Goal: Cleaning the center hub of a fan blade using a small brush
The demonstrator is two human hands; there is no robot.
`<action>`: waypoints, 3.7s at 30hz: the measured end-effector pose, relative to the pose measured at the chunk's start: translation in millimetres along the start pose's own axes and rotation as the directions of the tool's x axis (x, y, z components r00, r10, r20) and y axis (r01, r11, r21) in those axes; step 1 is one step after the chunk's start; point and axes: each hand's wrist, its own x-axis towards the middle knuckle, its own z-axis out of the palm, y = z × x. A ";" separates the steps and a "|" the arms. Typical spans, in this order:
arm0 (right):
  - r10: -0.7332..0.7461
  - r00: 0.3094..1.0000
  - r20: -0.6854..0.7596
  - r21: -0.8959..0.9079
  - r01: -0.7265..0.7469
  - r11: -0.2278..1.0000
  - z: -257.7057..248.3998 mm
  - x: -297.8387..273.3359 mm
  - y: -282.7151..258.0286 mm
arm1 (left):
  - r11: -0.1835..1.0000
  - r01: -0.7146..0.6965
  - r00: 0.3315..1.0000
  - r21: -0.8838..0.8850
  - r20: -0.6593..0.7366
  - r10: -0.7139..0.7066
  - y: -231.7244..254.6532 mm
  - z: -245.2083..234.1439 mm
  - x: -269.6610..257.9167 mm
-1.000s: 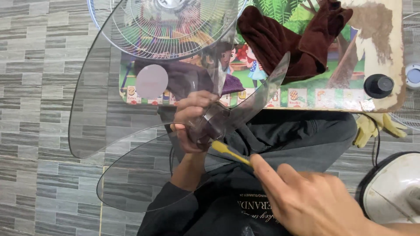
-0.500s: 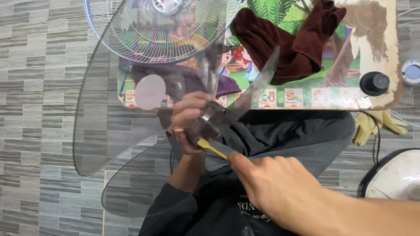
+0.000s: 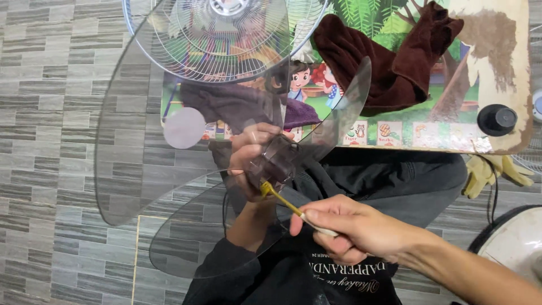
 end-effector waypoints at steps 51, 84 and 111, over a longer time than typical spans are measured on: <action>-0.692 0.662 0.286 -0.082 -0.703 -0.706 63.1 -25.1 -45.3 | 0.609 0.770 0.633 -0.189 0.112 -0.766 17.3 1.9 17.6; -0.773 0.635 -0.018 -0.335 -0.732 -0.593 51.3 -77.0 -64.5 | 0.567 0.661 0.664 -0.491 0.032 -0.747 11.1 -0.2 12.7; -0.551 0.492 -0.674 -0.704 -0.652 0.280 -131.2 -113.3 -59.6 | 0.313 0.698 0.609 -0.644 0.304 -0.732 -80.7 19.4 4.3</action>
